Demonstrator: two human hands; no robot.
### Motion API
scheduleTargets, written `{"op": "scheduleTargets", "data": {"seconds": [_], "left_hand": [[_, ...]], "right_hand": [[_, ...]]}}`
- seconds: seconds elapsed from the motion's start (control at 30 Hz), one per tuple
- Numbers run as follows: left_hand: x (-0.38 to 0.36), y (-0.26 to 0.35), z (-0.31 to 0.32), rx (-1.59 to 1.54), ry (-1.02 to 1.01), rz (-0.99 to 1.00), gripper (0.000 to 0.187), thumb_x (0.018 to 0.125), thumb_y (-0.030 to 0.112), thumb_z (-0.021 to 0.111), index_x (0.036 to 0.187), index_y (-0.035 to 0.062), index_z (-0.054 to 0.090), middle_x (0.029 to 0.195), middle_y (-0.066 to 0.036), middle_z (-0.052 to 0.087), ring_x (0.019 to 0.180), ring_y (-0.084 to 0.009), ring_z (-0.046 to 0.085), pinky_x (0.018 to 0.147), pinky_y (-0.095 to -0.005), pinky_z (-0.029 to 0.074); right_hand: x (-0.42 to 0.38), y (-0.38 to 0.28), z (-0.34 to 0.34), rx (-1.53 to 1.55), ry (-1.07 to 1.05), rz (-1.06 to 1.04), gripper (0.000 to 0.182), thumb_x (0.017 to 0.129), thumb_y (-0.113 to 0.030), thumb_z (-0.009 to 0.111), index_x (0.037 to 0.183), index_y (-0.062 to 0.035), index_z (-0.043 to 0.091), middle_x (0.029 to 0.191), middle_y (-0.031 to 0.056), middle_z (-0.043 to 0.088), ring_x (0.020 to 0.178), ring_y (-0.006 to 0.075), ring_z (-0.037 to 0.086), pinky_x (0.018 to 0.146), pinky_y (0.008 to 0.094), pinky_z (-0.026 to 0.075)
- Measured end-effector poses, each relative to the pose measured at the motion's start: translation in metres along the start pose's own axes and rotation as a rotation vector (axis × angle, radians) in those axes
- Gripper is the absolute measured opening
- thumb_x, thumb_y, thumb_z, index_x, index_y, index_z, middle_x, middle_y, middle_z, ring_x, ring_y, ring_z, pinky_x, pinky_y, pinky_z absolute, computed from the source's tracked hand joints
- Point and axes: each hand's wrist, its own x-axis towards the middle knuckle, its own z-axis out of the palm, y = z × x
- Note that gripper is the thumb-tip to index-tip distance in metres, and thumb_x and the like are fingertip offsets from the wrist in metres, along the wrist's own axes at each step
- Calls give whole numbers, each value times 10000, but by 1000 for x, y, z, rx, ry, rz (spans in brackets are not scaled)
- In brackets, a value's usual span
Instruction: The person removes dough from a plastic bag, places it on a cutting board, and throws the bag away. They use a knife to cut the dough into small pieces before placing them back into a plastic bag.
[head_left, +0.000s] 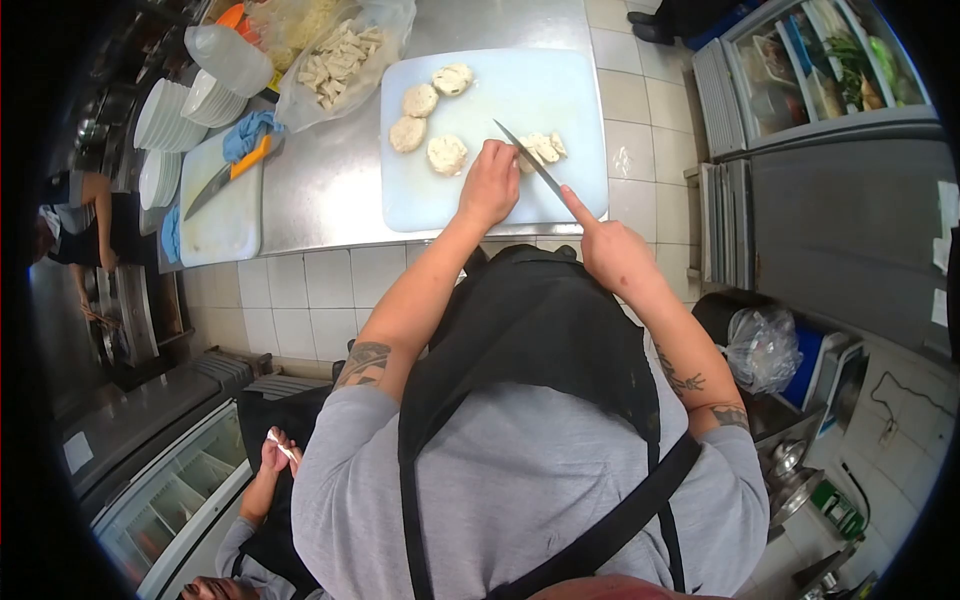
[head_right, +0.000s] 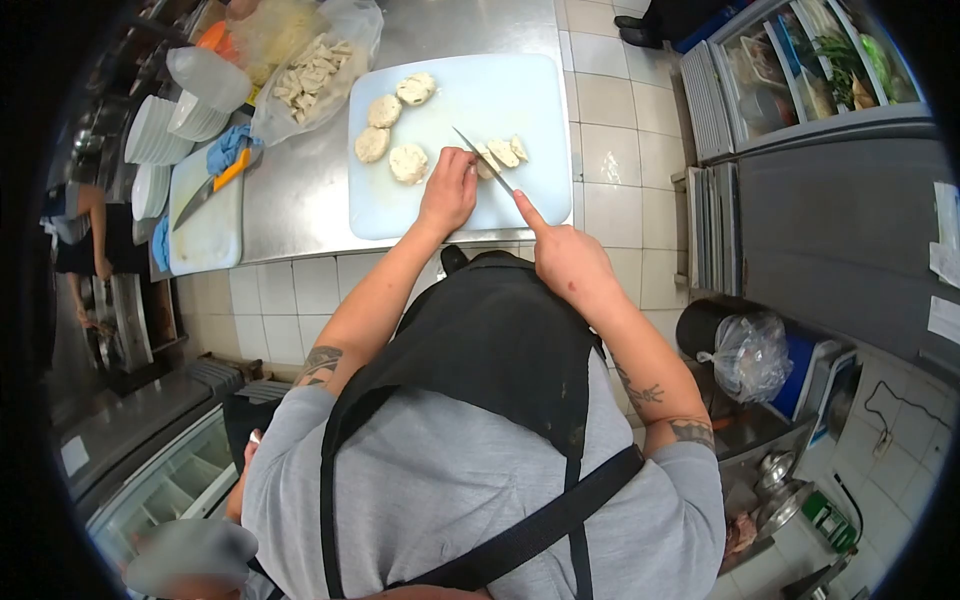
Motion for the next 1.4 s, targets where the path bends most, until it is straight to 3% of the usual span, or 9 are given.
{"op": "scheduleTargets", "data": {"seconds": [0.13,0.5,0.73,1.03,1.2,1.3,1.4], "left_hand": [[0,0,1,12,0,-5,174,946,32,582,1120,32,588,1098,-188,549,985,-423,609,829,-510,505],[1,-5,4,40,-6,28,180,938,32,590,1116,41,574,1054,-184,541,953,-412,599,816,-509,494],[1,-3,2,23,-21,25,170,946,36,587,1116,36,574,1054,-184,552,946,-415,605,818,-513,495],[-4,2,-3,-27,6,-19,235,948,23,582,1182,45,592,1132,-200,545,965,-424,610,824,-491,511],[-5,1,-3,16,-35,-7,432,888,-39,595,1289,115,643,1184,-202,512,1024,-396,592,871,-453,522],[-5,-1,-4,34,-54,-7,428,887,-42,593,1280,112,657,1173,-193,515,1040,-396,584,881,-454,519],[-2,3,-6,30,-79,-42,531,901,-21,602,1420,75,547,1234,-218,474,1102,-411,551,950,-454,496]], "right_hand": [[-2,-4,-5,12,-15,9,825,926,-34,530,1656,-268,226,672,243,647,611,436,646,632,552,536],[6,-5,-6,-27,-96,26,897,878,-6,539,1666,-249,187,732,246,679,645,422,678,634,540,561],[24,19,37,112,-32,-24,889,891,-4,536,1660,-293,195,761,259,680,681,450,669,667,551,544],[22,41,40,389,52,-59,706,959,-90,537,1614,-254,331,781,279,683,745,456,676,729,570,532],[11,34,41,93,89,10,614,972,-161,561,1565,-225,418,836,244,687,745,438,679,714,547,555],[5,28,32,-8,116,4,587,976,-178,563,1550,-225,449,847,208,670,732,414,676,686,525,565],[2,27,29,-29,170,10,575,976,-181,567,1541,-222,464,837,209,668,730,408,677,681,520,565]]}}
